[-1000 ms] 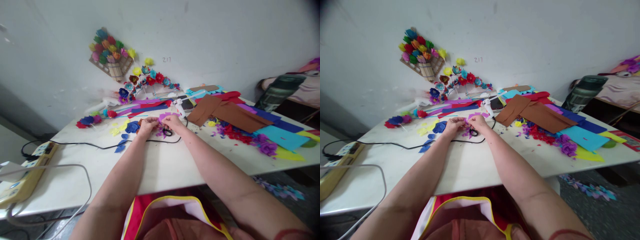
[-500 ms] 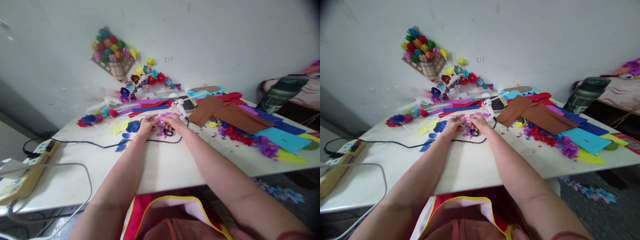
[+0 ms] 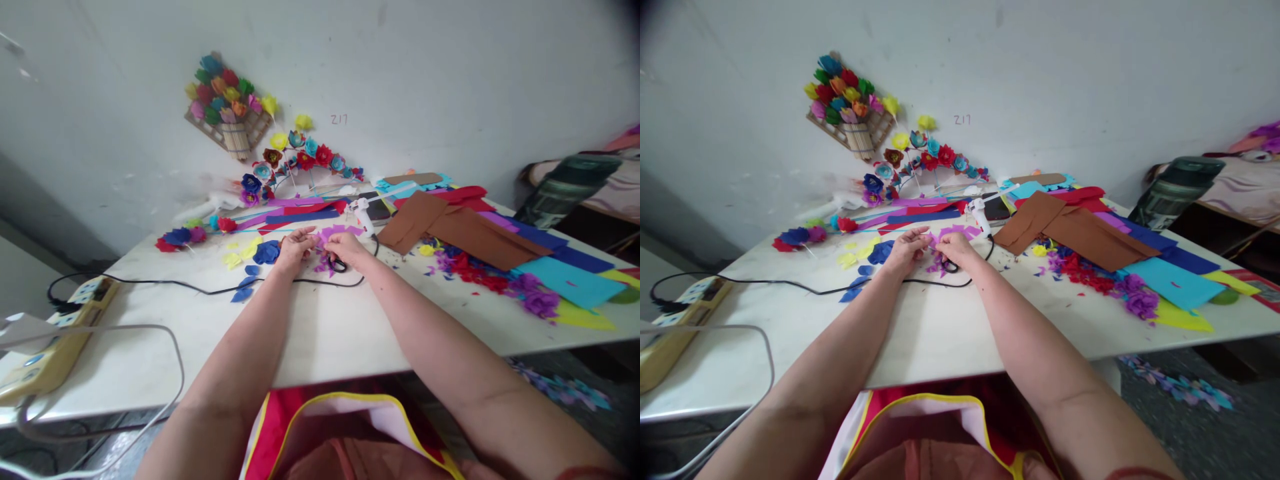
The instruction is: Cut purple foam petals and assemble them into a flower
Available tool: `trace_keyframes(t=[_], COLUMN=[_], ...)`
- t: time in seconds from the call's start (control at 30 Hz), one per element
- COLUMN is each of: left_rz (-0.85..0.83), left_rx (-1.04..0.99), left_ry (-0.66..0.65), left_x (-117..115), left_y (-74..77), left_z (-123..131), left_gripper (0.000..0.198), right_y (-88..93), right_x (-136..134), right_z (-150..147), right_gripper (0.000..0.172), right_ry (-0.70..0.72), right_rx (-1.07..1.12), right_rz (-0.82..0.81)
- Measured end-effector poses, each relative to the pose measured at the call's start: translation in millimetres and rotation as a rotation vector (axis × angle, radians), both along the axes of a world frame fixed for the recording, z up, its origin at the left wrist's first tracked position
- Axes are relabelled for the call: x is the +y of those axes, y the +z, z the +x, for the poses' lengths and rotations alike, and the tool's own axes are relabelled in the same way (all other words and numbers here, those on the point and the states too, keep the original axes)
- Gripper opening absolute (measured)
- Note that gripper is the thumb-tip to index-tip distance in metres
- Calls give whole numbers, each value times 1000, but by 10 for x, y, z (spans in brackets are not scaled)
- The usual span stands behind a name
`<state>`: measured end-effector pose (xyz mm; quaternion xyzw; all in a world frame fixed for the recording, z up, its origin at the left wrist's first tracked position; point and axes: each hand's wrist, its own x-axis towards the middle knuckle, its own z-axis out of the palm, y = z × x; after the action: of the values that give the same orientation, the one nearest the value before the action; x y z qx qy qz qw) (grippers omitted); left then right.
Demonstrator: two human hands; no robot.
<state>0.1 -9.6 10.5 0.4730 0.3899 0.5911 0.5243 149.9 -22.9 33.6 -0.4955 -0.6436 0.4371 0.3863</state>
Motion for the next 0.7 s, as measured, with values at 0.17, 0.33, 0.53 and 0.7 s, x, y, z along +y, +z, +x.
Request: trace_keyframes(t=[0.17, 0.33, 0.53, 0.7], left_rz=[-9, -28, -42, -62], left_rx=[-52, -55, 25, 74], left_ry=[40, 59, -61, -62], left_x=[20, 14, -34, -23], left_y=[-1, 16, 41, 1], left_z=[-26, -30, 3, 24], left_gripper=[52, 46, 36, 29], right_y=[-1, 20, 46, -23], right_x=[-3, -10, -27, 14], right_z=[11, 8, 0, 17], right_gripper=[25, 25, 25, 26], right_ry=[28, 28, 32, 88], right_rx=[22, 82, 135, 71], right_rz=[-4, -50, -70, 9])
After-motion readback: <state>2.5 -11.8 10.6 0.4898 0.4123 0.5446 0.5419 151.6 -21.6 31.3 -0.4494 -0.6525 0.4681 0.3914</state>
